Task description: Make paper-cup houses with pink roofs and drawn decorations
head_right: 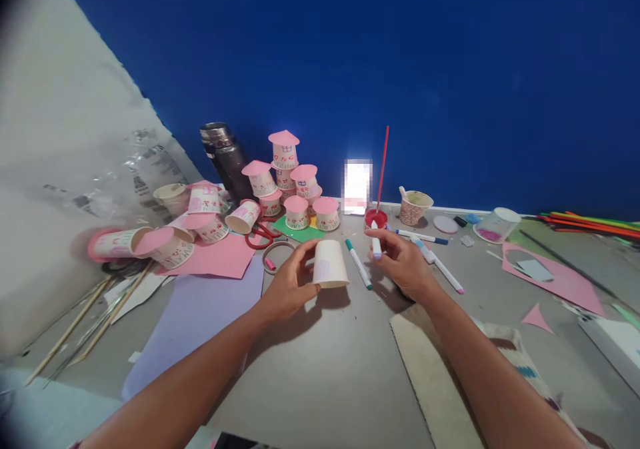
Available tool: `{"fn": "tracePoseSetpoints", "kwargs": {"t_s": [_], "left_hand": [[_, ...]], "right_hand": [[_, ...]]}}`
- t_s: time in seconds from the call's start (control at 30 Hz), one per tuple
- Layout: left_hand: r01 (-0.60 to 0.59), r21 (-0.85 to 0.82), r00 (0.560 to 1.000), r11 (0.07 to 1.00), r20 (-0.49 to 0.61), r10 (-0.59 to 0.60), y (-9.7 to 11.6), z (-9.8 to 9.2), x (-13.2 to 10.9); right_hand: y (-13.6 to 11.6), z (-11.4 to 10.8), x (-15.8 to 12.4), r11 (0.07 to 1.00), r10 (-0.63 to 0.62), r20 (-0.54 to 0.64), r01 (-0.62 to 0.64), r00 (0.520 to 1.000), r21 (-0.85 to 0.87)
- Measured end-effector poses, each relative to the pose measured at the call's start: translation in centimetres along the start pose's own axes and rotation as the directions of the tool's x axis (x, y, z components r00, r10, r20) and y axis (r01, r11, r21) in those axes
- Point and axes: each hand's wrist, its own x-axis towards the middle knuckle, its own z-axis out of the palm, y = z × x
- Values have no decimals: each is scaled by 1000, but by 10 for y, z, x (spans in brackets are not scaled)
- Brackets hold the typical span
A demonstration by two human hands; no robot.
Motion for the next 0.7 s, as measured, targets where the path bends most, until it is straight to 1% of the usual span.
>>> {"fn": "tracePoseSetpoints", "kwargs": {"t_s": [0.1, 0.2, 0.23, 0.3, 0.33, 0.37, 0.4, 0.43, 0.47, 0.5, 0.57, 0.63, 0.67, 0.7], "left_hand": [[-21, 63, 1000, 998, 8, 20, -1, 3, -3], [-70, 165, 997, 984, 39, 64, -2, 5, -8], [-97, 202, 995, 975, 48, 89, -2, 6, -10], [-154, 274, 988, 949, 41, 149, -4, 7, -11], [-172, 300, 984, 938, 18, 175, -5, 7, -11], [-175, 314, 981, 933, -20, 190, -6, 7, -11], [-158, 306, 979, 939, -74, 188, -6, 7, -9], [-128, 275, 977, 953, -130, 169, -6, 7, -7], [-93, 220, 974, 971, -180, 134, -4, 6, -4], [-58, 144, 973, 988, -215, 88, -1, 5, -1], [0, -27, 977, 1000, -215, -6, 10, 2, 4], [73, -152, 983, 986, -155, -96, 23, -1, 8], [104, -171, 985, 980, -118, -125, 29, -3, 9], [125, -153, 988, 980, -74, -137, 34, -5, 10]], "right_hand": [[10, 3, 3, 1000, 23, -203, -23, 979, 1], [18, 3, 6, 1000, 10, -324, -1, 946, 29], [19, 3, 6, 1000, -6, -358, 9, 934, 4], [22, 1, 7, 988, -103, -388, 47, 916, -150], [22, 0, 8, 964, -169, -379, 73, 910, -255], [23, -1, 8, 922, -250, -330, 120, 910, -368], [24, -1, 8, 881, -309, -270, 167, 912, -443], [25, -1, 8, 845, -344, -198, 211, 918, -492], [27, 0, 8, 805, -361, -96, 258, 928, -534], [28, 1, 8, 790, -360, -47, 277, 932, -547], [30, 4, 8, 778, -338, 46, 307, 940, -548], [31, 7, 8, 791, -311, 84, 307, 947, -529], [31, 8, 8, 798, -300, 84, 298, 950, -523], [31, 9, 8, 807, -289, 74, 284, 954, -518]]}}
